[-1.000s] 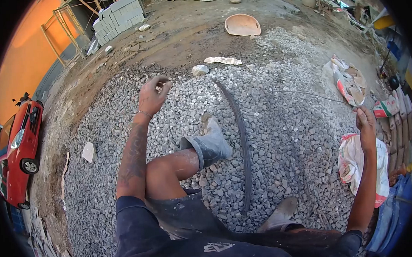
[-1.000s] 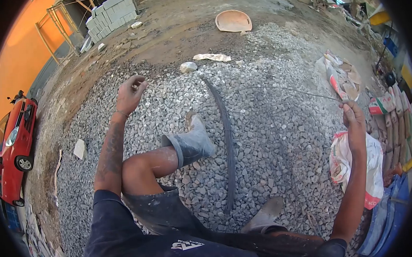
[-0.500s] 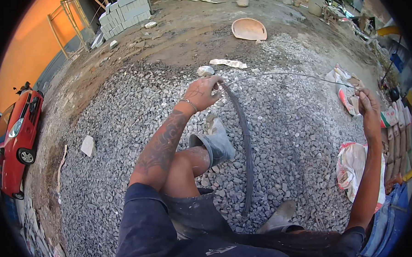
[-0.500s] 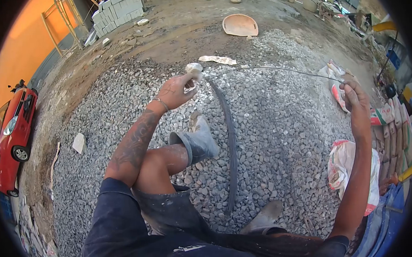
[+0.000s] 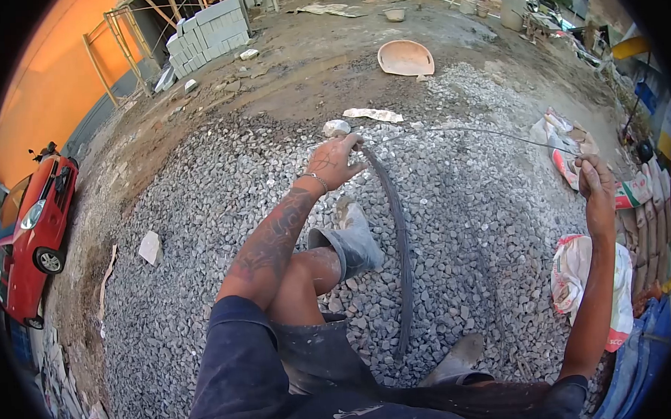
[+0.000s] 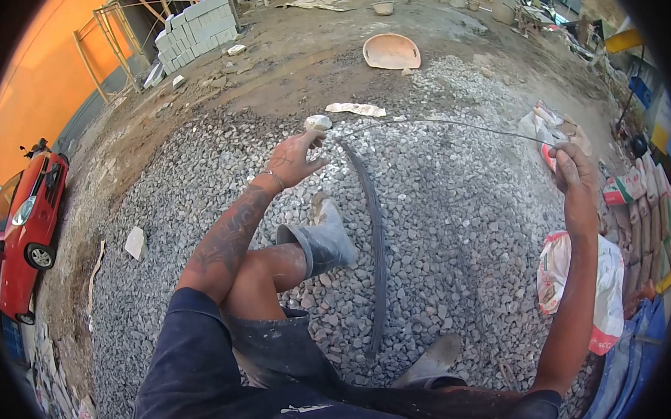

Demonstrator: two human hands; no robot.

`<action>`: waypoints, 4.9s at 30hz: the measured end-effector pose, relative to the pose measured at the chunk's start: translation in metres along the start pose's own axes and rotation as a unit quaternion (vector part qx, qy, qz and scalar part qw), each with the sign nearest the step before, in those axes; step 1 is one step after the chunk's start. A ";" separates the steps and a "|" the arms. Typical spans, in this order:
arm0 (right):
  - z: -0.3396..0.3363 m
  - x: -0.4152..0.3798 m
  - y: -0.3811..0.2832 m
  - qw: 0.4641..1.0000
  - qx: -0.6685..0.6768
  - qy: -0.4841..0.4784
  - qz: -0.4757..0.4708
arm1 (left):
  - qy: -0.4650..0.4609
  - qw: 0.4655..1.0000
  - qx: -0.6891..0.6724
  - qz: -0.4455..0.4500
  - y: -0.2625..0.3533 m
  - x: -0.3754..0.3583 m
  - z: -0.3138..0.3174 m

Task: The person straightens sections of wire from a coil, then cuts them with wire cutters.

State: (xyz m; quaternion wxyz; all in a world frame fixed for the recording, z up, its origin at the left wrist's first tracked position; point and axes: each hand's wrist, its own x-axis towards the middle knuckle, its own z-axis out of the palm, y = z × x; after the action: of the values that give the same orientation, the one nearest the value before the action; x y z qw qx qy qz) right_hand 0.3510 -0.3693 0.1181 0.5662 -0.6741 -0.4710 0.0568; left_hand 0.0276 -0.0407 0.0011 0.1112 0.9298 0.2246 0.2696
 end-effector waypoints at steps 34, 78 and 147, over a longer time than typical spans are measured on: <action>0.102 -0.073 -0.035 0.891 -0.223 -0.392 -0.049 | 0.260 0.960 0.104 0.016 0.032 0.026 -0.031; -0.090 -0.025 0.113 0.984 -0.123 0.113 0.063 | 0.167 0.850 0.269 -0.421 -0.125 -0.129 -0.063; 0.186 -0.096 0.038 0.985 -0.011 -0.131 0.108 | 0.129 0.940 0.024 -0.315 0.035 0.002 -0.038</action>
State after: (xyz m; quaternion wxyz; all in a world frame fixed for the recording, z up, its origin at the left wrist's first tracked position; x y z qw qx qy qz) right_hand 0.2065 -0.3009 -0.0226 0.4828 -0.7141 -0.4658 0.1999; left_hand 0.0207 -0.0671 0.0455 0.1385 0.7709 0.5251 0.3330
